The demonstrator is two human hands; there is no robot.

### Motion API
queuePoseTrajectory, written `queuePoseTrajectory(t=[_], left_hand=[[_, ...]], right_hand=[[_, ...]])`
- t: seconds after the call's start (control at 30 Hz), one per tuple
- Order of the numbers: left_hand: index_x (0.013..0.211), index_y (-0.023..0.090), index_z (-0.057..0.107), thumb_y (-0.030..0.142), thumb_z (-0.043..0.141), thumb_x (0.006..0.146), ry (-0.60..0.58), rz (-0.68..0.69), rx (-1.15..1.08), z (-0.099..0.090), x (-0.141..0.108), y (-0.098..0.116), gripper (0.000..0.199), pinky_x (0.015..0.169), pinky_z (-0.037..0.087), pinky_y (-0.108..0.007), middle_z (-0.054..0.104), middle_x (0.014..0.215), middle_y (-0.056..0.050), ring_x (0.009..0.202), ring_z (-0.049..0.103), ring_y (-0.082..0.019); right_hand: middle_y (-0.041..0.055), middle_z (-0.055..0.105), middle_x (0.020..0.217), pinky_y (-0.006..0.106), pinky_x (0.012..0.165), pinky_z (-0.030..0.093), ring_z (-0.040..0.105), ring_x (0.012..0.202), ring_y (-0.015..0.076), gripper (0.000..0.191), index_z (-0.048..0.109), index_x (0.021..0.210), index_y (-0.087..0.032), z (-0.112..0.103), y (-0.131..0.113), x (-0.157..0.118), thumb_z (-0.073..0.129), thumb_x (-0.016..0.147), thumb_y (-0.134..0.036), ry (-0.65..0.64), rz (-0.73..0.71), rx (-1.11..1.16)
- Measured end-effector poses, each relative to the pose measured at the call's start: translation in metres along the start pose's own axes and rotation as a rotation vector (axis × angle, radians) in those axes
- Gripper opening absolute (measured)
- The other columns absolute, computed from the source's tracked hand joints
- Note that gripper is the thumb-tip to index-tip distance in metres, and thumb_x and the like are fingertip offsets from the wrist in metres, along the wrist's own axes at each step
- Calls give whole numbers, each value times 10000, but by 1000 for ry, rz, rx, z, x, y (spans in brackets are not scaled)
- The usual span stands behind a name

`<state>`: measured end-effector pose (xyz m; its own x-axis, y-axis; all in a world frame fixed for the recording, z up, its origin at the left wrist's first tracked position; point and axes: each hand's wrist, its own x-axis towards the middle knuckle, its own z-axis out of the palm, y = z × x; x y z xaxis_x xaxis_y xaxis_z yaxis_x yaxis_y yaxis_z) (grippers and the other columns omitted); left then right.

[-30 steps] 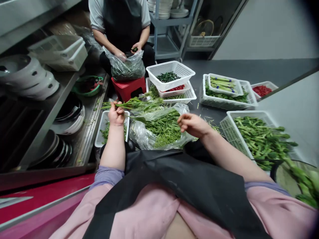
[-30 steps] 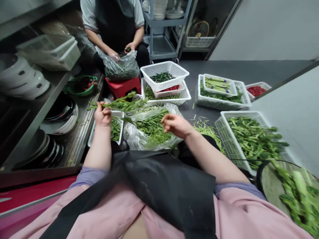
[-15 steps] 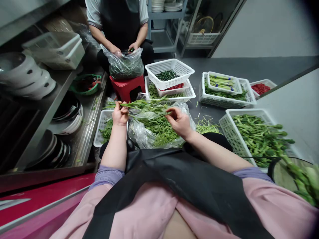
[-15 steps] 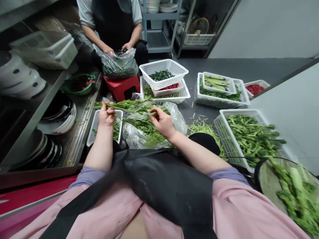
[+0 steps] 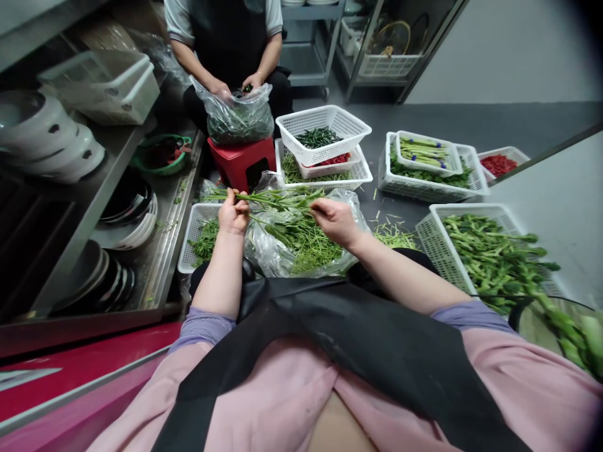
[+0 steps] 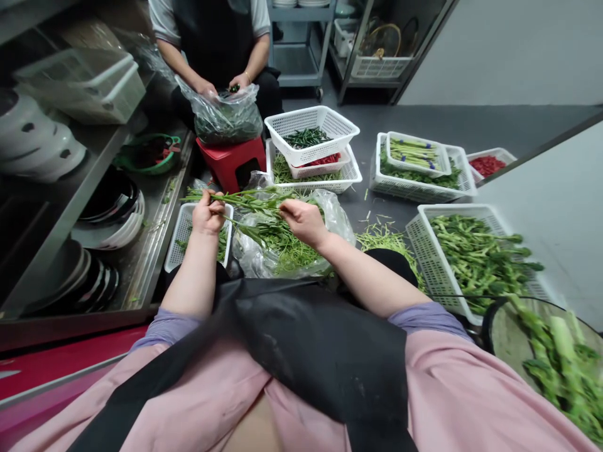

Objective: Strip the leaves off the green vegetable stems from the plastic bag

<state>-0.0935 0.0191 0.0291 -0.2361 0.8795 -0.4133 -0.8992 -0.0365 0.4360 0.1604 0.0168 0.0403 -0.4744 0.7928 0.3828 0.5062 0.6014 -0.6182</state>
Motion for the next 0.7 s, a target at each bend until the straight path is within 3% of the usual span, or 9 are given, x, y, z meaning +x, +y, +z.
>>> queuePoseTrajectory(t=[0.1, 0.17, 0.23, 0.3, 0.4, 0.47, 0.53, 0.63, 0.7], left_hand=[[635, 136, 465, 294, 390, 984, 83, 21, -21, -3, 7, 7, 391, 335, 257, -48, 470, 546, 28, 338, 286, 21], [623, 142, 440, 301, 406, 978, 145, 62, -62, -5, 13, 12, 390, 341, 262, -45, 433, 515, 41, 341, 294, 16], [625, 149, 435, 317, 430, 967, 159, 91, -102, -6, 17, 16, 381, 340, 261, -48, 379, 482, 58, 342, 301, 7], [637, 155, 445, 327, 441, 960, 148, 81, -125, -6, 18, 15, 366, 336, 260, -55, 358, 472, 64, 341, 302, -1], [657, 161, 443, 319, 428, 966, 158, 55, -136, -4, 16, 11, 347, 337, 264, -58, 367, 476, 65, 343, 307, -5], [673, 165, 439, 324, 422, 968, 152, 57, -142, -4, 16, 8, 336, 341, 267, -58, 353, 472, 71, 343, 308, -7], [681, 168, 430, 334, 417, 970, 144, 60, -146, -3, 16, 6, 334, 343, 270, -57, 339, 469, 76, 341, 308, -8], [681, 170, 418, 343, 408, 972, 147, 33, -130, 1, 16, 0, 339, 340, 266, -59, 332, 469, 78, 338, 307, -8], [681, 169, 420, 342, 400, 976, 140, 11, -106, 4, 16, -7, 343, 338, 264, -60, 323, 467, 80, 337, 306, -8]], right_hand=[[7, 577, 591, 248, 551, 433, 552, 542, 134, 235, 620, 789, -175, -7, 6, -16, 535, 882, -373, 20, 168, 295], [3, 572, 573, 248, 511, 433, 540, 492, 131, 289, 640, 848, -169, -4, 19, -27, 481, 912, -402, -20, 289, 360], [44, 647, 685, 266, 567, 476, 604, 584, 157, 273, 665, 937, -164, 8, 34, -38, 463, 924, -348, -179, 351, 207], [124, 698, 978, 315, 705, 514, 659, 827, 215, 246, 668, 1058, -156, 24, 44, -46, 530, 883, -262, -408, 335, -124], [190, 563, 1319, 367, 847, 499, 586, 1112, 282, 328, 638, 1171, -144, 39, 45, -54, 539, 862, -198, -612, 227, -522], [183, 583, 1283, 350, 853, 492, 590, 1097, 270, 312, 659, 1126, -141, 35, 39, -53, 447, 905, -202, -555, 220, -571], [157, 644, 1171, 334, 846, 485, 620, 1019, 247, 328, 672, 1096, -144, 25, 33, -48, 410, 905, -192, -394, 285, -483], [99, 699, 1042, 322, 856, 479, 642, 932, 204, 393, 655, 1149, -147, 11, 25, -32, 445, 819, -112, -197, 389, -147], [65, 717, 970, 295, 846, 481, 644, 882, 164, 402, 675, 1097, -142, 10, 20, -20, 451, 770, -76, -204, 434, 162]])
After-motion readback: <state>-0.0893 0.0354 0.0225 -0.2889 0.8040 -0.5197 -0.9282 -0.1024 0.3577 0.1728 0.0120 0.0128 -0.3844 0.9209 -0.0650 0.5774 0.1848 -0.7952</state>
